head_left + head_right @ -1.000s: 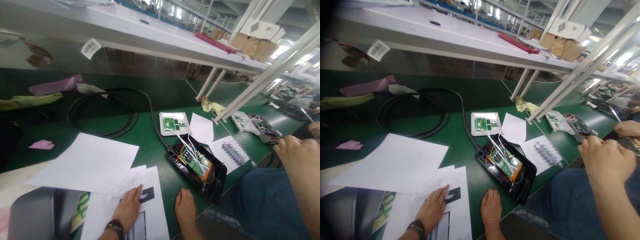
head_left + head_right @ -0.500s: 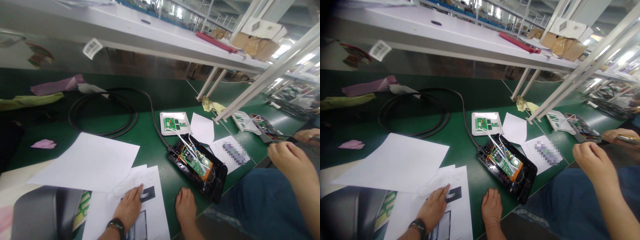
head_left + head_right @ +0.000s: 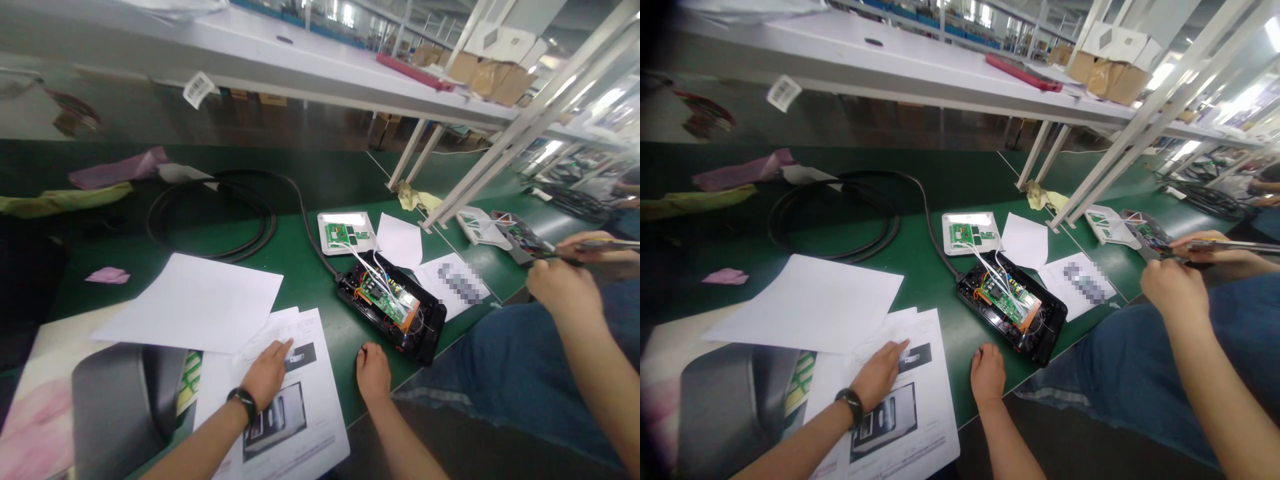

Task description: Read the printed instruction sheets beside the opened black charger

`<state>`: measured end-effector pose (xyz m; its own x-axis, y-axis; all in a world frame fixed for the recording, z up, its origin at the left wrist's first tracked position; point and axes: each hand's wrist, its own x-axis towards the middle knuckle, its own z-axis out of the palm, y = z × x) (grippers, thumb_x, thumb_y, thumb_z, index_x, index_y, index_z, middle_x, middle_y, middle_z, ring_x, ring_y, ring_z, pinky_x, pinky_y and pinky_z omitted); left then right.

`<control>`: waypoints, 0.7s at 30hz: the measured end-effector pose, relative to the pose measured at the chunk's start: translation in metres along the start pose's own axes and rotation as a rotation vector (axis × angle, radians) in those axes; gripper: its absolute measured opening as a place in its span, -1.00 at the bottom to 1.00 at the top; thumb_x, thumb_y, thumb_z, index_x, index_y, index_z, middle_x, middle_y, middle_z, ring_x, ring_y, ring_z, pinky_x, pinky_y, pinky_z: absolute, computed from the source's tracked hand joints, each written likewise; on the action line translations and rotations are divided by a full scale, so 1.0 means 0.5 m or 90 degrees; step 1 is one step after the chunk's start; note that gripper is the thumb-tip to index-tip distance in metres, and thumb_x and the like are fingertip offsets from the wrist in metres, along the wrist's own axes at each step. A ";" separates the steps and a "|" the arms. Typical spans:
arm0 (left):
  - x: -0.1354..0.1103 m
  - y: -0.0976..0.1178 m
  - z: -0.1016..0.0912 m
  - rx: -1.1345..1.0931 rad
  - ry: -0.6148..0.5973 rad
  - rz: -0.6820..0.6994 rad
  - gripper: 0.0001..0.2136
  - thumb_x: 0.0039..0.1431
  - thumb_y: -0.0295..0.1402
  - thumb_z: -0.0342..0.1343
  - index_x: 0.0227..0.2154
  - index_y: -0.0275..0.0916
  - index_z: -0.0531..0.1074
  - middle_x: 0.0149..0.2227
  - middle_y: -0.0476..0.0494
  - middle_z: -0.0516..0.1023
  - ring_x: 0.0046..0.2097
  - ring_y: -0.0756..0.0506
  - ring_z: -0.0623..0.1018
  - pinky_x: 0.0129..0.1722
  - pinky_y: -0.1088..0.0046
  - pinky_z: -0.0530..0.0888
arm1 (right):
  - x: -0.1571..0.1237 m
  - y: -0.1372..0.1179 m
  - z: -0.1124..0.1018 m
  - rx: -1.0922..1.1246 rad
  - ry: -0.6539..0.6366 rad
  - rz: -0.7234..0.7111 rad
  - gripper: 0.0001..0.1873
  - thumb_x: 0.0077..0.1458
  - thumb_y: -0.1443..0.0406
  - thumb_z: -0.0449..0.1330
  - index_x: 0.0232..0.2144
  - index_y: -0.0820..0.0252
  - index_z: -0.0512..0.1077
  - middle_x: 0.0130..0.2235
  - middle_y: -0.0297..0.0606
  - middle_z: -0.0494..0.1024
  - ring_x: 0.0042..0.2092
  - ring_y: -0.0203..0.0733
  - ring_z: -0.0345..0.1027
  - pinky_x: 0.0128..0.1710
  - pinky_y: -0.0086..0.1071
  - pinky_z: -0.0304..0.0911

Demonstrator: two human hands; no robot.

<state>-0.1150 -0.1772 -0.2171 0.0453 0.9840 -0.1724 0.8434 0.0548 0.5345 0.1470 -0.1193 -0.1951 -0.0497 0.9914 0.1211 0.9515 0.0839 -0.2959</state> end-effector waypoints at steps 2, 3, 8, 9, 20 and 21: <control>0.007 -0.012 -0.019 -0.027 -0.032 0.035 -0.56 0.18 -0.50 -0.24 0.14 -0.26 0.15 -0.12 -0.18 0.30 -0.10 -0.04 0.34 0.04 0.39 0.32 | -0.041 -0.045 -0.030 0.051 -0.080 0.007 -0.68 0.18 0.26 -0.16 -0.32 0.22 0.38 -0.31 -0.18 0.45 -0.22 -0.20 0.33 -0.20 -0.36 0.20; 0.010 -0.017 -0.027 -0.036 -0.041 0.045 -0.58 0.19 -0.48 -0.23 0.12 -0.24 0.17 -0.14 -0.16 0.31 -0.12 -0.03 0.35 0.03 0.41 0.32 | -0.074 -0.074 -0.041 0.078 -0.122 -0.022 -0.67 0.18 0.28 -0.17 -0.27 0.19 0.38 -0.28 -0.19 0.47 -0.20 -0.21 0.34 -0.17 -0.35 0.22; 0.010 -0.017 -0.044 -0.044 -0.072 0.058 -0.55 0.15 -0.50 -0.19 0.13 -0.31 0.16 -0.10 -0.22 0.30 -0.07 -0.07 0.34 0.08 0.36 0.29 | -0.259 -0.213 -0.042 0.075 -0.440 -0.278 -0.42 0.03 0.30 -0.04 0.14 0.02 0.07 -0.23 -0.15 0.50 -0.23 -0.02 0.41 -0.26 -0.11 0.35; 0.008 -0.014 -0.045 -0.041 -0.078 0.058 -0.54 0.14 -0.51 -0.17 0.14 -0.32 0.14 -0.08 -0.23 0.29 -0.05 -0.07 0.33 0.09 0.36 0.27 | -0.279 -0.227 -0.038 0.038 -0.498 -0.287 -0.34 -0.01 0.31 -0.02 0.18 0.03 0.00 -0.24 -0.11 0.50 -0.25 0.05 0.42 -0.29 -0.04 0.35; 0.017 -0.025 -0.059 0.031 -0.194 0.072 -0.21 -0.13 -0.55 0.06 0.23 -0.32 -0.08 0.04 -0.27 0.19 -0.01 -0.15 0.32 0.10 0.33 0.28 | -0.239 -0.264 -0.019 -0.080 -0.540 -0.241 -0.25 -0.06 0.45 -0.08 0.23 0.28 -0.08 -0.25 0.03 0.53 -0.27 0.11 0.45 -0.33 0.01 0.38; 0.019 -0.025 -0.061 0.040 -0.205 0.070 -0.18 -0.16 -0.56 0.08 0.23 -0.31 -0.10 0.05 -0.27 0.18 -0.01 -0.15 0.32 0.09 0.33 0.29 | -0.236 -0.273 -0.013 -0.074 -0.521 -0.263 -0.23 -0.08 0.45 -0.06 0.23 0.31 -0.07 -0.27 0.03 0.53 -0.30 0.11 0.45 -0.36 0.01 0.38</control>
<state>-0.1414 -0.1634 -0.2003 0.2955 0.8788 -0.3748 0.8553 -0.0686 0.5136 0.0251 -0.2485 -0.1630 -0.5494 0.6505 -0.5244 0.8324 0.4803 -0.2764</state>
